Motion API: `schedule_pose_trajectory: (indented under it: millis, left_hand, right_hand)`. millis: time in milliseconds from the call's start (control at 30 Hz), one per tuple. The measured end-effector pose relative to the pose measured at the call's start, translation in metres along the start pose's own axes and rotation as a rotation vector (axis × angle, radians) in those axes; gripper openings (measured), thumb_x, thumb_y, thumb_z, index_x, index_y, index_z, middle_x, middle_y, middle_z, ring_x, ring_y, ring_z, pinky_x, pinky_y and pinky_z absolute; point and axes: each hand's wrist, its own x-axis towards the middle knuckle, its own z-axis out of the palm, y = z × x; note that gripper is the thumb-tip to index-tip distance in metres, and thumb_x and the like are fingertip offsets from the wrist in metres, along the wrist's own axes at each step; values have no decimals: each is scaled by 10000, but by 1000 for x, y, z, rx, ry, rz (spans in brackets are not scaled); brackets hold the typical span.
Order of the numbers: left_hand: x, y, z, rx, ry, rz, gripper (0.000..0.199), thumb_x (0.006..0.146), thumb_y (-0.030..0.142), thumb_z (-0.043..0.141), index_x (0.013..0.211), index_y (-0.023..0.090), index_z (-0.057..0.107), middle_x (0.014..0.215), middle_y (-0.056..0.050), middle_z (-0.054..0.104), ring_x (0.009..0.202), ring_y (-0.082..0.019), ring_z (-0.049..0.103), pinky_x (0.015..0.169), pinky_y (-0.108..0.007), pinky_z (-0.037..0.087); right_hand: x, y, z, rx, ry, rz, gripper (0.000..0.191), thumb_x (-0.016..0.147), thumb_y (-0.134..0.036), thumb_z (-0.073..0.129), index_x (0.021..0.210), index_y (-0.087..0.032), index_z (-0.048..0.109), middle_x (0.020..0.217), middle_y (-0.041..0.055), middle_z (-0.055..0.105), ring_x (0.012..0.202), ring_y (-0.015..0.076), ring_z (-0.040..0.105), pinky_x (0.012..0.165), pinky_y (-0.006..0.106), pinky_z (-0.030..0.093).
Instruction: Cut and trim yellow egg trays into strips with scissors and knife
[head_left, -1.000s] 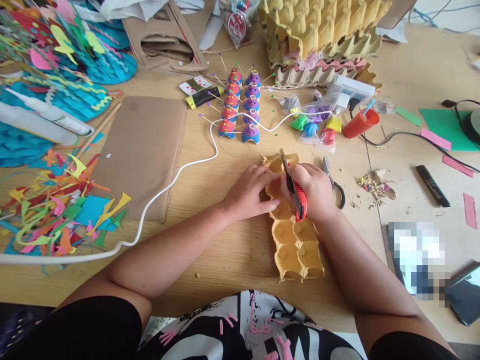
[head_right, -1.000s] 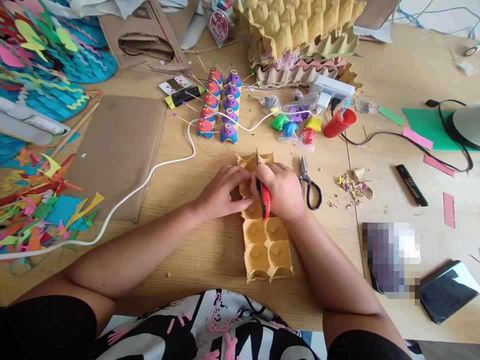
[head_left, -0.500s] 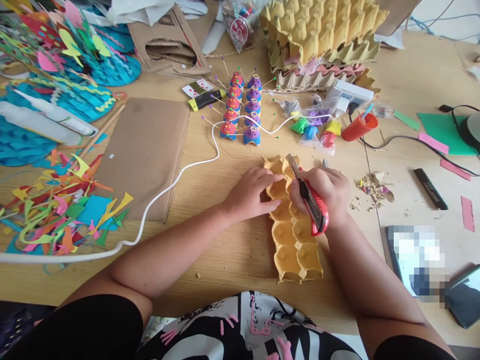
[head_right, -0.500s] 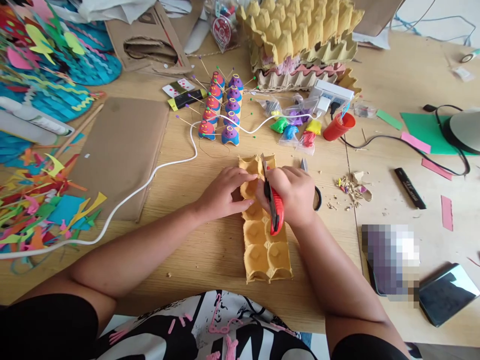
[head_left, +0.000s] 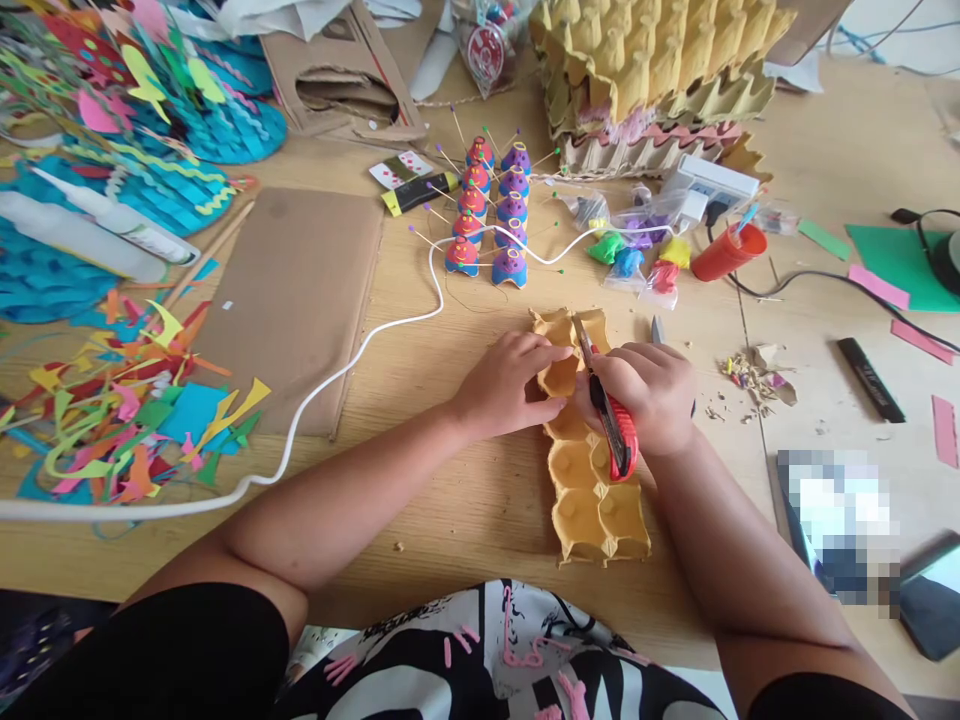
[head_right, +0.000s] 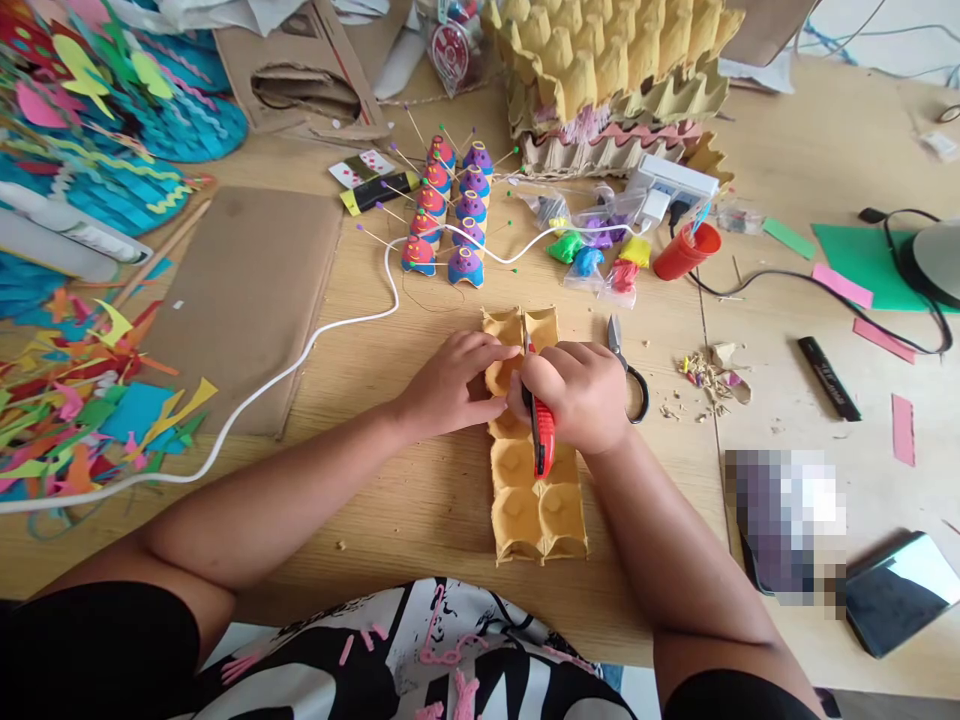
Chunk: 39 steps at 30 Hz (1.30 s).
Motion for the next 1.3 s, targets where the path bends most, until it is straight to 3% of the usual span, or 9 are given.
schedule_pose_trajectory:
  millis: [433,633,900,1133,1300]
  left_hand:
    - [0,-2,1,-7,-9,8,517,867,367,729,1339,214,586,1230,-114,653,1206,-294,578,1075,-473,461]
    - [1,-1,1,-11,-25,-31,505,845,360,740,1317,249,599,1225,-96,654,1209,-298,579,1073,-492,470]
    - [1,0,1,-2,-4,-17,497,853,360,729,1310,193,628,1209,-108,666,1172,-286,590,1046,-463,482]
    - [2,3,0,0,-3,-46,491,827,341,746,1297,246,636,1188,-83,672,1154,-286,591,1038,-472,493]
    - [1,1,0,2,3,-9,514,830,337,751,1314,217,623,1206,-102,673,1168,-293,586,1054,-475,486]
  right_hand:
    - [2,-2,-4,-29,-18,-46,151,797,-184,568,677,-232,489,515,-51,462,511,120,349,527,285,267]
    - [0,1,-1,-19,-143,1,113,763,-214,569,672,-230,504,531,-41,469,521,121,352,541,289,265]
    - [4,-1,1,18,-126,33,133,774,-211,561,660,-226,494,529,-32,461,503,121,347,525,284,273]
    - [3,1,6,46,-195,113,188,840,-243,535,655,-226,507,543,-14,501,516,133,398,539,290,305]
    - [-1,6,14,73,-169,147,209,869,-250,504,662,-223,513,561,-7,505,521,135,396,542,304,314]
